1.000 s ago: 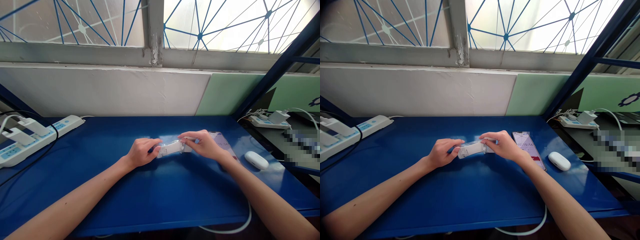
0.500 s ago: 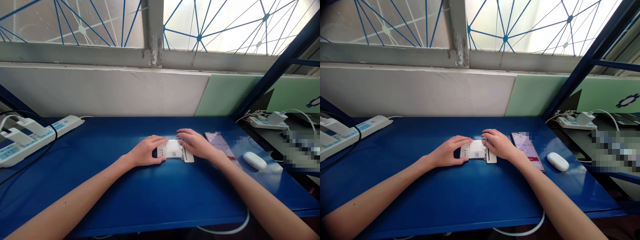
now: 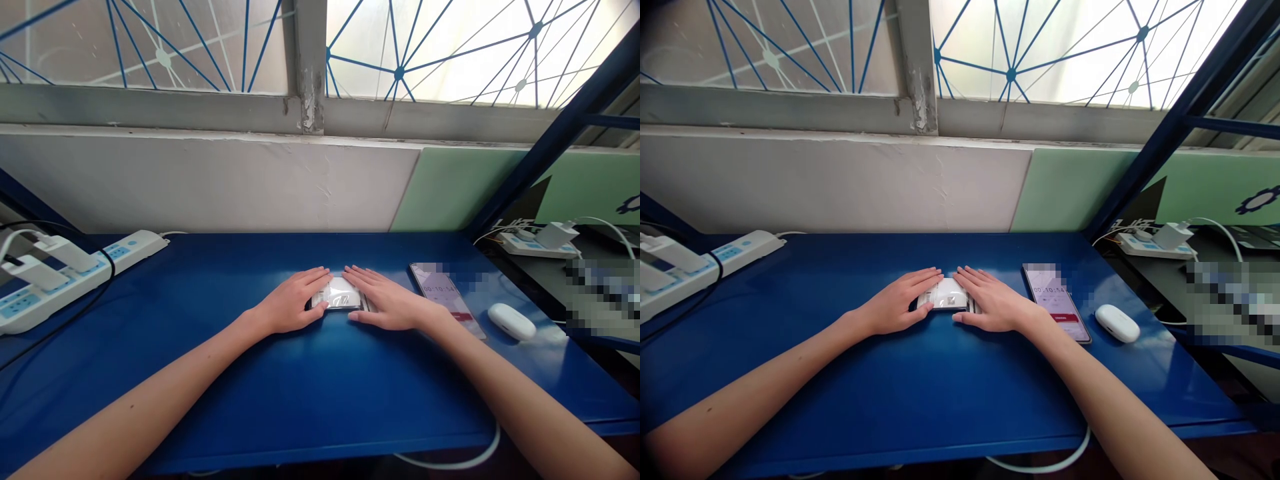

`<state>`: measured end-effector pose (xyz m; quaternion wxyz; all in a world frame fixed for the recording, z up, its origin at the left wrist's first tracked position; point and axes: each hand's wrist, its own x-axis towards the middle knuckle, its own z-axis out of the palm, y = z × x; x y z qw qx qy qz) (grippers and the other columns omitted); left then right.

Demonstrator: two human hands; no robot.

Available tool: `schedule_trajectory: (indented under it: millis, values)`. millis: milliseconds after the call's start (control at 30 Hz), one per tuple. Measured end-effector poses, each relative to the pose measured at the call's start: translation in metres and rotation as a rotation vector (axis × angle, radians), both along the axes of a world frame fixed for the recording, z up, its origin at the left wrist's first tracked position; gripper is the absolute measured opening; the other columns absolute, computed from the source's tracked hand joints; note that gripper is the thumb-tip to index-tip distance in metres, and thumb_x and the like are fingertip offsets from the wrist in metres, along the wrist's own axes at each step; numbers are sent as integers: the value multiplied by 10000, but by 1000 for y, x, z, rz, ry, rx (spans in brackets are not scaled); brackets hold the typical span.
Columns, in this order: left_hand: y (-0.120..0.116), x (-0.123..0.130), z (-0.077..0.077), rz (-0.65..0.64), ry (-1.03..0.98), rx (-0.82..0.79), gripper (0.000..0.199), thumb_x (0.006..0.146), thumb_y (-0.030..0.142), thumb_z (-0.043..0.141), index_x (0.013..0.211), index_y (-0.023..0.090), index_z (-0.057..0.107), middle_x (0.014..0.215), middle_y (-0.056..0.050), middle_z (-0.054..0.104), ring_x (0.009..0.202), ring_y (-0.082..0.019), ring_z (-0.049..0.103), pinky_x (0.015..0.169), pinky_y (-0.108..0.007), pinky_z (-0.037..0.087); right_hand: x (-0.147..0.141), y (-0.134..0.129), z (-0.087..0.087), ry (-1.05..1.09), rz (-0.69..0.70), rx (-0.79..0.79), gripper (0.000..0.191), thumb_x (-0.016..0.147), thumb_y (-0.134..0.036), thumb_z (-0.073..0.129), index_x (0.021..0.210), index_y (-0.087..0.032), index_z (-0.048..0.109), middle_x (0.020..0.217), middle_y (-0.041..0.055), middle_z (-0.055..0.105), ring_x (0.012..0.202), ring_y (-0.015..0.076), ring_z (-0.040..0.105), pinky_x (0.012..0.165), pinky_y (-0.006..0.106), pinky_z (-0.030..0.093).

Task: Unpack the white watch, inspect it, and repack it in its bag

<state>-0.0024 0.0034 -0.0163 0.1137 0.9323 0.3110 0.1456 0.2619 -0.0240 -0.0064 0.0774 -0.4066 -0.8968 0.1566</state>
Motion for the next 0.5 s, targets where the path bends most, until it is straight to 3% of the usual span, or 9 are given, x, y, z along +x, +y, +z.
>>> schedule_trajectory:
  millis: [233, 500]
  values:
    - [1, 0, 0, -4, 35, -6, 596, 927, 485, 471, 1442, 190, 405, 1469, -103, 430, 1364, -278, 382, 1116, -425, 311, -1, 2, -4, 13, -14, -17, 764, 926, -620, 349, 1522, -165, 206, 1572, 133, 204, 1456, 267, 158, 1180, 482, 178]
    - [2, 0, -3, 0, 21, 11, 611, 916, 478, 492, 1438, 176, 402, 1463, -108, 438, 1359, -276, 386, 1115, -415, 313, -1, 3, -8, 15, -49, 17, 714, 950, -582, 321, 1515, -154, 235, 1560, 140, 244, 1445, 282, 204, 1171, 495, 197]
